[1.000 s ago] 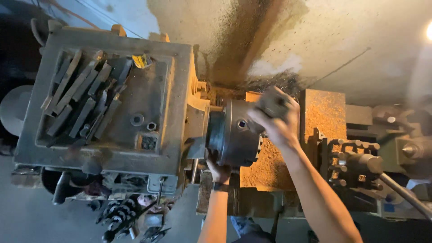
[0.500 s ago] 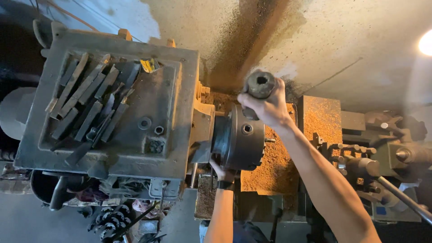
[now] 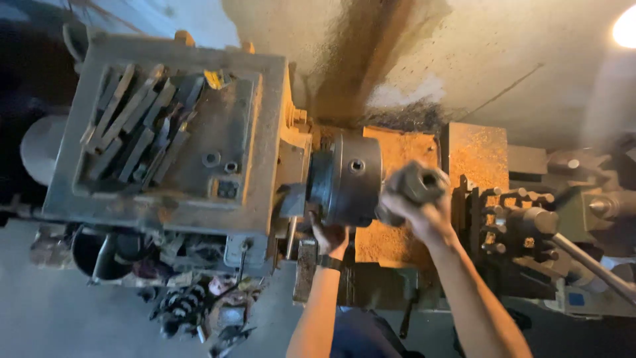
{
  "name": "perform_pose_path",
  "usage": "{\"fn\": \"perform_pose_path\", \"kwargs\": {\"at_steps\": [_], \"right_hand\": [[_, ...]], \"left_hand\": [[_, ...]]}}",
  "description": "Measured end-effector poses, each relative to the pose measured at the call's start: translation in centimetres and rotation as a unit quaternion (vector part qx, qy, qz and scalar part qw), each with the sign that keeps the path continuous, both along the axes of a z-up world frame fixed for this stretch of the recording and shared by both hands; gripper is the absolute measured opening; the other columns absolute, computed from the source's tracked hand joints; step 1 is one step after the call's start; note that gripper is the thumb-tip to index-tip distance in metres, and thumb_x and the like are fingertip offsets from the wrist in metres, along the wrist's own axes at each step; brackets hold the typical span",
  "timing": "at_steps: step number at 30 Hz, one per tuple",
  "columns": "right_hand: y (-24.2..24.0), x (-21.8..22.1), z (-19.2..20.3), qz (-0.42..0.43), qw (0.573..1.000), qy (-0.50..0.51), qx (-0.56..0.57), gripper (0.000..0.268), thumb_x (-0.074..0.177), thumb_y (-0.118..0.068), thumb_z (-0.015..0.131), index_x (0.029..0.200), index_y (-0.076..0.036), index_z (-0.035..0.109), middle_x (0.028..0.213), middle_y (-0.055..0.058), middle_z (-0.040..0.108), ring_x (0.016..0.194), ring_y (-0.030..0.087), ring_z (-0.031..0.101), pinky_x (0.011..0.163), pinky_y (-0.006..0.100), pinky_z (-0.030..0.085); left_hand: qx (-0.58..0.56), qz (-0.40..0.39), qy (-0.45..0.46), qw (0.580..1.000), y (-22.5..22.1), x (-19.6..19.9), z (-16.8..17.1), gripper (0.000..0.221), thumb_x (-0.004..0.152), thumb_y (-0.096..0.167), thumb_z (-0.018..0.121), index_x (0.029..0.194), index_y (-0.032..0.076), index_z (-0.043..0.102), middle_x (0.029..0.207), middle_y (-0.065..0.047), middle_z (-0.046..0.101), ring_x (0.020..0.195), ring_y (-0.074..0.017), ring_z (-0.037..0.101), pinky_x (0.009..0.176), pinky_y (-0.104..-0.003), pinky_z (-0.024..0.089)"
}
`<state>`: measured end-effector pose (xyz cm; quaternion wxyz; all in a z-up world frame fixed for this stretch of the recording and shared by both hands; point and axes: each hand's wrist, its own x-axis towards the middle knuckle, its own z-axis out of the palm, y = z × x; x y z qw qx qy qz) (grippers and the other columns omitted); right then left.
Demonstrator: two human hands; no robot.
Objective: Using a lathe to machine a component and then sorting used motorcycle brake shoes on the floor.
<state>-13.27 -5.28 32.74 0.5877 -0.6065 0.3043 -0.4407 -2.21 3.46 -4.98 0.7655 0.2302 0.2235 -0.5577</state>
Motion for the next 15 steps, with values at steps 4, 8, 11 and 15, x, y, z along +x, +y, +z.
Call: {"fn": "perform_pose_path", "kwargs": {"at_steps": [4,8,11,15], "right_hand": [[8.1,-5.0,-4.9,-0.001,0.984,-0.090,0.156,0.025,0.070,0.001,0.077,0.089,-0.005,0.061,0.078,0.009,0.066,0.071,0.020,0.069,0.065,0.034,0.056],[14.0,-7.2,-9.9,-0.040,0.970,-0.063,0.230,0.024,0.069,0.005,0.075,0.086,-0.003,0.060,0.074,0.011,0.065,0.065,0.021,0.065,0.059,0.035,0.055],[16.9,-8.1,-11.6,-0.076,0.951,-0.100,0.282,0.025,0.068,0.005,0.072,0.087,-0.004,0.060,0.072,0.008,0.063,0.060,0.021,0.064,0.055,0.035,0.055],[18.4,-9.8,-13.1,-0.073,0.958,-0.062,0.270,0.019,0.072,0.004,0.073,0.086,-0.002,0.061,0.071,0.008,0.063,0.060,0.019,0.063,0.056,0.033,0.052]], "left_hand": [[0.014,-0.143,-0.316,0.938,7.9,-3.5,3.9,0.035,0.102,0.028,0.061,0.129,0.005,0.061,0.114,-0.012,0.071,0.091,-0.0212,0.074,0.075,-0.041,0.061],[0.146,-0.221,-0.530,0.805,14.8,2.1,18.4,0.025,0.103,0.024,0.063,0.106,0.002,0.075,0.091,-0.010,0.079,0.081,-0.0195,0.073,0.075,-0.032,0.059],[0.308,-0.107,-0.786,0.525,17.4,8.6,23.2,0.032,0.097,0.035,0.064,0.097,0.003,0.068,0.086,-0.014,0.073,0.074,-0.0246,0.070,0.070,-0.037,0.056],[0.457,-0.249,-0.825,0.219,18.1,15.8,21.1,0.043,0.093,0.038,0.067,0.100,-0.004,0.064,0.104,-0.028,0.068,0.101,-0.0449,0.066,0.083,-0.053,0.055]]}}
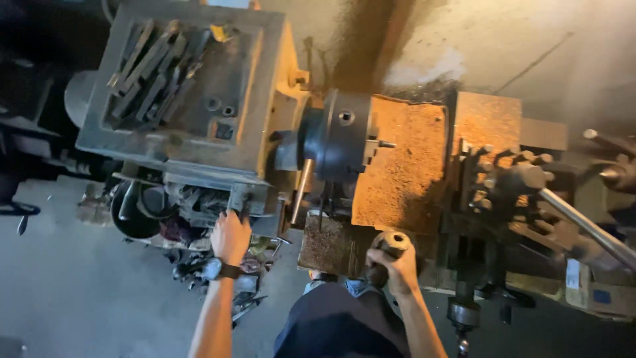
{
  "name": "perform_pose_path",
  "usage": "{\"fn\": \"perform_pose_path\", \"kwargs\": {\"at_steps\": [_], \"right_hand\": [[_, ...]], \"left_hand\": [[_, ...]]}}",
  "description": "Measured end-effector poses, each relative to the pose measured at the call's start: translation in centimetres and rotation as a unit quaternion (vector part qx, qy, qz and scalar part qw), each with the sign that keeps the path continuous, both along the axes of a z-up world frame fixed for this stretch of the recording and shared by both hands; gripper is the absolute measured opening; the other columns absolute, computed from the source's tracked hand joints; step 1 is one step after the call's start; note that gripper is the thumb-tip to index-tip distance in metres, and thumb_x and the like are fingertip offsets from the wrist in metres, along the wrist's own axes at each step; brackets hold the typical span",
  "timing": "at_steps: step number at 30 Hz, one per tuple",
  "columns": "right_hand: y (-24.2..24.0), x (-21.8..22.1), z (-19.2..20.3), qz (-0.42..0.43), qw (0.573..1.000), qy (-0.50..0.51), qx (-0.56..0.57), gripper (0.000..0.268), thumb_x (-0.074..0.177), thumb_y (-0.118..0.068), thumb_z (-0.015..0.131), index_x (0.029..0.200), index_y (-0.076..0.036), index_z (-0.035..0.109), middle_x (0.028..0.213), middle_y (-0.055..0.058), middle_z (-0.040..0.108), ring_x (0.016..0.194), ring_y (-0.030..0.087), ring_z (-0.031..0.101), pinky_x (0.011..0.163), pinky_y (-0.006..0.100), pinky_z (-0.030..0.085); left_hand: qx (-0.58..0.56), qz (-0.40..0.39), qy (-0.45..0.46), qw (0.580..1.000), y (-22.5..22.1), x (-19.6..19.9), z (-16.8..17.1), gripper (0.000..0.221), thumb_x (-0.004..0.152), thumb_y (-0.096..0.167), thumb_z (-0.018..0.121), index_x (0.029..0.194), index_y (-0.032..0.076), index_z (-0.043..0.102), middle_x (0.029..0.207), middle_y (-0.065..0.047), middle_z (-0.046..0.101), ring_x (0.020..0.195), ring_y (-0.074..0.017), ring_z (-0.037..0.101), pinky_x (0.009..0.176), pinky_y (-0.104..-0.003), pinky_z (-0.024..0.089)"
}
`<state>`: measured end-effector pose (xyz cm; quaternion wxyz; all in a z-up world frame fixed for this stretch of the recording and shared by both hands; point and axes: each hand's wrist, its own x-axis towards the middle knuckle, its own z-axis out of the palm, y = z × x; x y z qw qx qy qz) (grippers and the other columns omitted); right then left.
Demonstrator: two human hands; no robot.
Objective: Using a lathe to machine a component and then sorting used motorcycle brake shoes on the floor.
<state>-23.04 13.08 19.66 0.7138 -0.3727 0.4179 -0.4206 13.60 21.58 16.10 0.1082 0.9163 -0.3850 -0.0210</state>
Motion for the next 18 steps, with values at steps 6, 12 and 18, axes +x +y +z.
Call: {"fn": "perform_pose_path", "kwargs": {"at_steps": [6,12,18], "right_hand": [[0.9,-0.8,-0.1,0.009,1.000,0.007,0.013,0.018,0.073,0.003,0.075,0.084,-0.002,0.062,0.072,0.006,0.063,0.061,0.017,0.064,0.057,0.032,0.052],[1.5,-1.1,-0.4,0.023,0.999,0.026,0.025,0.018,0.073,0.002,0.077,0.084,-0.002,0.063,0.070,0.006,0.064,0.060,0.016,0.064,0.057,0.030,0.052],[1.8,-1.3,-0.1,0.038,0.998,0.024,0.034,0.018,0.073,0.001,0.078,0.084,-0.002,0.063,0.071,0.005,0.064,0.062,0.015,0.064,0.058,0.030,0.052]], "left_hand": [[0.086,-0.005,0.012,0.996,-1.9,2.5,-7.7,0.030,0.089,0.029,0.064,0.082,0.002,0.075,0.087,-0.026,0.072,0.083,-0.0454,0.073,0.074,-0.054,0.058],[0.042,0.066,0.048,0.996,-2.9,-1.3,-2.6,0.031,0.086,0.029,0.067,0.093,0.000,0.075,0.099,-0.029,0.071,0.093,-0.0464,0.070,0.081,-0.053,0.057],[-0.063,-0.101,-0.005,0.993,1.4,3.1,-7.9,0.052,0.081,0.017,0.070,0.128,-0.005,0.061,0.127,-0.035,0.058,0.120,-0.0511,0.053,0.104,-0.056,0.045]]}}
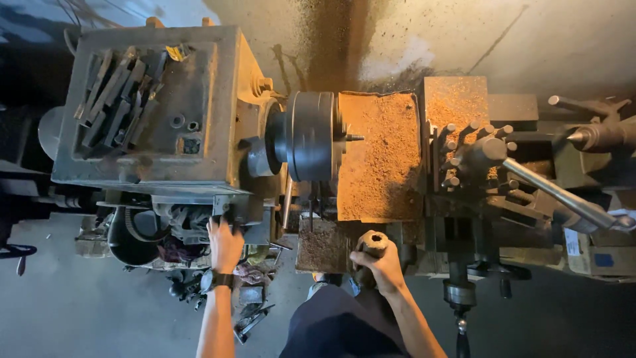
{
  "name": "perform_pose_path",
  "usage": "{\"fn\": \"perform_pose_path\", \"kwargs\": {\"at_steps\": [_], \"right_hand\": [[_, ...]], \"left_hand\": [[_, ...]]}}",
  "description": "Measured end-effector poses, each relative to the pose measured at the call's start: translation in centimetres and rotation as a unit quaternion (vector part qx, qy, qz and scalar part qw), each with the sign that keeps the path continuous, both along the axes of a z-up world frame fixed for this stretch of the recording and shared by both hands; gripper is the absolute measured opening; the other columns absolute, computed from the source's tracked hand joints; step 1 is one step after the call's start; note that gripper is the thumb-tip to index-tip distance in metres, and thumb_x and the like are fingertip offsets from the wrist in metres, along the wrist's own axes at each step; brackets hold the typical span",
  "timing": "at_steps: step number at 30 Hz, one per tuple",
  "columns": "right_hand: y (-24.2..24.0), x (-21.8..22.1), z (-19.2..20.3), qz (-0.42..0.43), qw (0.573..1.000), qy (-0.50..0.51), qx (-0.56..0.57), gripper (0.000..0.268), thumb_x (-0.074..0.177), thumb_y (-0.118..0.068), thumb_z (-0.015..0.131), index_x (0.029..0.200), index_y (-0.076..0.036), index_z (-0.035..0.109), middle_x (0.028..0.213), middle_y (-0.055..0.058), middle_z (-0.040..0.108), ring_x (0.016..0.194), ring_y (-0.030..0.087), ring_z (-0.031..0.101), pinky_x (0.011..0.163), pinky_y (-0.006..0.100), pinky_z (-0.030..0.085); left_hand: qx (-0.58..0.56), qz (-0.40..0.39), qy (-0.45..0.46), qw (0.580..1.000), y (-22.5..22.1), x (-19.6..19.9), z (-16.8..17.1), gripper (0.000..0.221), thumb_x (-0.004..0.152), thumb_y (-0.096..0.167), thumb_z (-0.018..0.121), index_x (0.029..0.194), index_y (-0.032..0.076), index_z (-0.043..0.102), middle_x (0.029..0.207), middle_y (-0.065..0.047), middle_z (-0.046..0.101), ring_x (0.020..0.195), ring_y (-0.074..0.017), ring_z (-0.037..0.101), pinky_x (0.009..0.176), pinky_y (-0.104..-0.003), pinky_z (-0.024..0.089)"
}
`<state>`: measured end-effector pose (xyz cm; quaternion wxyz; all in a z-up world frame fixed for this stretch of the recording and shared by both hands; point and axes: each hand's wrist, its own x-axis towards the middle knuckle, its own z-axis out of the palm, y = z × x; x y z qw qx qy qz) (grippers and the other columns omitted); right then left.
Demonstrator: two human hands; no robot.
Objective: Using a lathe to machine a component and then sorting used motorcycle brake shoes on the floor.
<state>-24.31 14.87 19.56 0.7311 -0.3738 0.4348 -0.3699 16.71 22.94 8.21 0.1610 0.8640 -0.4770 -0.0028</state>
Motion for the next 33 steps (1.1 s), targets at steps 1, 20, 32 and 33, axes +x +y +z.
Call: {"fn": "perform_pose_path", "kwargs": {"at_steps": [1,20,32,33], "right_hand": [[0.0,0.0,0.0,0.001,1.000,0.008,0.003,0.018,0.073,0.001,0.078,0.084,-0.002,0.064,0.071,0.005,0.065,0.062,0.014,0.064,0.058,0.030,0.052],[0.4,0.0,0.0,0.006,1.000,0.017,0.011,0.017,0.074,0.002,0.077,0.083,-0.001,0.063,0.070,0.007,0.065,0.060,0.016,0.063,0.057,0.031,0.051],[0.6,-0.2,0.4,-0.004,1.000,0.008,0.025,0.017,0.073,0.004,0.076,0.084,-0.001,0.064,0.070,0.007,0.065,0.059,0.016,0.063,0.056,0.031,0.052],[0.6,-0.2,0.3,-0.007,1.000,0.001,0.026,0.017,0.073,0.004,0.076,0.084,-0.001,0.064,0.070,0.007,0.065,0.060,0.016,0.063,0.057,0.031,0.052]], "left_hand": [[-0.016,-0.053,-0.019,0.998,0.7,1.3,-1.1,0.056,0.081,0.011,0.067,0.134,-0.003,0.060,0.129,-0.034,0.057,0.123,-0.0512,0.051,0.109,-0.056,0.043],[-0.204,-0.009,0.010,0.979,-0.7,-6.6,8.6,0.050,0.091,0.011,0.074,0.136,-0.001,0.054,0.132,-0.026,0.053,0.125,-0.0460,0.051,0.108,-0.055,0.041],[-0.210,-0.022,0.050,0.976,-0.4,-7.4,7.1,0.046,0.091,0.007,0.073,0.132,-0.004,0.057,0.132,-0.025,0.055,0.127,-0.0437,0.051,0.109,-0.052,0.042],[-0.207,-0.017,0.052,0.977,-0.4,-7.4,7.2,0.045,0.091,0.008,0.073,0.131,-0.004,0.057,0.131,-0.025,0.055,0.127,-0.0437,0.051,0.109,-0.052,0.043]]}}
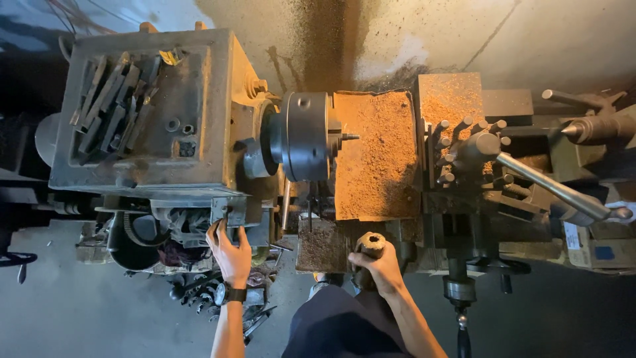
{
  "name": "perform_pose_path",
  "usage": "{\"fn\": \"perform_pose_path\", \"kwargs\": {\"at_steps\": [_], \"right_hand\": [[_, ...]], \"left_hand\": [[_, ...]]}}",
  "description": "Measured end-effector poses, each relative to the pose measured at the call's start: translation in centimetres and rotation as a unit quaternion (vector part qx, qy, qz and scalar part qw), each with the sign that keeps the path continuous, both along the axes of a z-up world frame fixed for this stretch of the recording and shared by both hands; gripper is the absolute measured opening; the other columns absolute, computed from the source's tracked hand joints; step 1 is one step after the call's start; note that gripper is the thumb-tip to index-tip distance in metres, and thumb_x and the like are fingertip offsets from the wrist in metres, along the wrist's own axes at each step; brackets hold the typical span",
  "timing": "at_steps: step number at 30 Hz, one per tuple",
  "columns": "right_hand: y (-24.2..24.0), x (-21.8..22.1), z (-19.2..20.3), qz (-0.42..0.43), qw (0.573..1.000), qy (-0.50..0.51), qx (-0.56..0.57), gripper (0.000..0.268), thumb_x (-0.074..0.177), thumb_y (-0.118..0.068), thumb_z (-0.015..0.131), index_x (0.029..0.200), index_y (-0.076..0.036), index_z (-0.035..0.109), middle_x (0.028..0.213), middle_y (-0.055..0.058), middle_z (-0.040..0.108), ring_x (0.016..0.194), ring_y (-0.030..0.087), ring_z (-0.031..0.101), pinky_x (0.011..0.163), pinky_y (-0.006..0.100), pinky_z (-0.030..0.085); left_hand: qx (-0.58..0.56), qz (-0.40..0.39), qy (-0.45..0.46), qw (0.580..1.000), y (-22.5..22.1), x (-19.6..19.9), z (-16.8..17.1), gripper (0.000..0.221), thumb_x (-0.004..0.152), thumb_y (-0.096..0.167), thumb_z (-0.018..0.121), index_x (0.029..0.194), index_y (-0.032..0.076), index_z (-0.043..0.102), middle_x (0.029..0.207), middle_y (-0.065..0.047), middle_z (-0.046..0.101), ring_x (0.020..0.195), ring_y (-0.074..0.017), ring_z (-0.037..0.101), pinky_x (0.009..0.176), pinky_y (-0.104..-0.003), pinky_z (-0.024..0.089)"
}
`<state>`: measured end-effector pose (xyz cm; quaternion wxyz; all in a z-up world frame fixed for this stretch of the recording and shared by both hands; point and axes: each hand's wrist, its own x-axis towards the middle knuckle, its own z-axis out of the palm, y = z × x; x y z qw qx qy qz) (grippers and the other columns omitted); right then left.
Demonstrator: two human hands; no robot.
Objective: Using a lathe to machine a component and then sorting used motorcycle brake shoes on the floor.
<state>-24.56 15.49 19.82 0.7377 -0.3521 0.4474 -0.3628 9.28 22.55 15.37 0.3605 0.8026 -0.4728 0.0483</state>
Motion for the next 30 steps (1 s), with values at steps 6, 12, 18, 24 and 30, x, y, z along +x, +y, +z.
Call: {"fn": "perform_pose_path", "kwargs": {"at_steps": [6,12,18,24,30], "right_hand": [[0.0,0.0,-0.2,0.004,1.000,-0.002,-0.001,0.017,0.074,0.002,0.077,0.085,-0.001,0.064,0.071,0.007,0.065,0.061,0.016,0.063,0.057,0.031,0.052],[-0.8,0.3,-1.2,0.000,0.999,0.036,0.012,0.020,0.073,-0.001,0.080,0.087,-0.002,0.066,0.075,0.005,0.068,0.066,0.015,0.065,0.061,0.031,0.054],[-8.5,1.5,-1.8,-0.073,0.986,-0.015,0.152,0.025,0.082,-0.014,0.073,0.100,-0.005,0.059,0.076,0.007,0.064,0.060,0.020,0.064,0.050,0.038,0.056],[-15.9,3.1,-5.0,-0.044,0.995,-0.021,0.087,0.027,0.089,-0.014,0.069,0.108,-0.002,0.053,0.078,0.009,0.062,0.055,0.021,0.062,0.045,0.039,0.055],[-20.4,4.3,-3.9,0.003,0.998,0.036,0.060,0.027,0.089,-0.012,0.065,0.109,-0.001,0.050,0.078,0.011,0.062,0.056,0.020,0.062,0.046,0.036,0.055]], "left_hand": [[-0.020,-0.026,0.006,0.999,-1.5,-2.4,1.7,0.040,0.094,0.009,0.071,0.130,-0.004,0.059,0.132,-0.024,0.054,0.126,-0.0408,0.054,0.106,-0.051,0.048],[-0.075,-0.125,0.001,0.989,-6.6,-7.0,4.5,0.036,0.094,0.007,0.070,0.127,-0.003,0.060,0.131,-0.020,0.057,0.124,-0.0376,0.058,0.104,-0.047,0.052],[-0.068,-0.154,0.074,0.983,-8.6,-11.2,9.4,0.034,0.092,0.004,0.071,0.125,-0.002,0.064,0.128,-0.019,0.061,0.121,-0.0362,0.060,0.101,-0.043,0.053],[-0.052,-0.127,0.074,0.988,-5.5,-8.8,7.7,0.029,0.092,0.004,0.071,0.120,-0.002,0.065,0.125,-0.018,0.063,0.116,-0.0347,0.064,0.098,-0.042,0.054],[-0.017,-0.051,0.044,0.998,-1.3,-3.1,3.8,0.028,0.092,0.004,0.070,0.119,-0.002,0.066,0.123,-0.019,0.064,0.115,-0.0359,0.064,0.099,-0.044,0.054]]}}
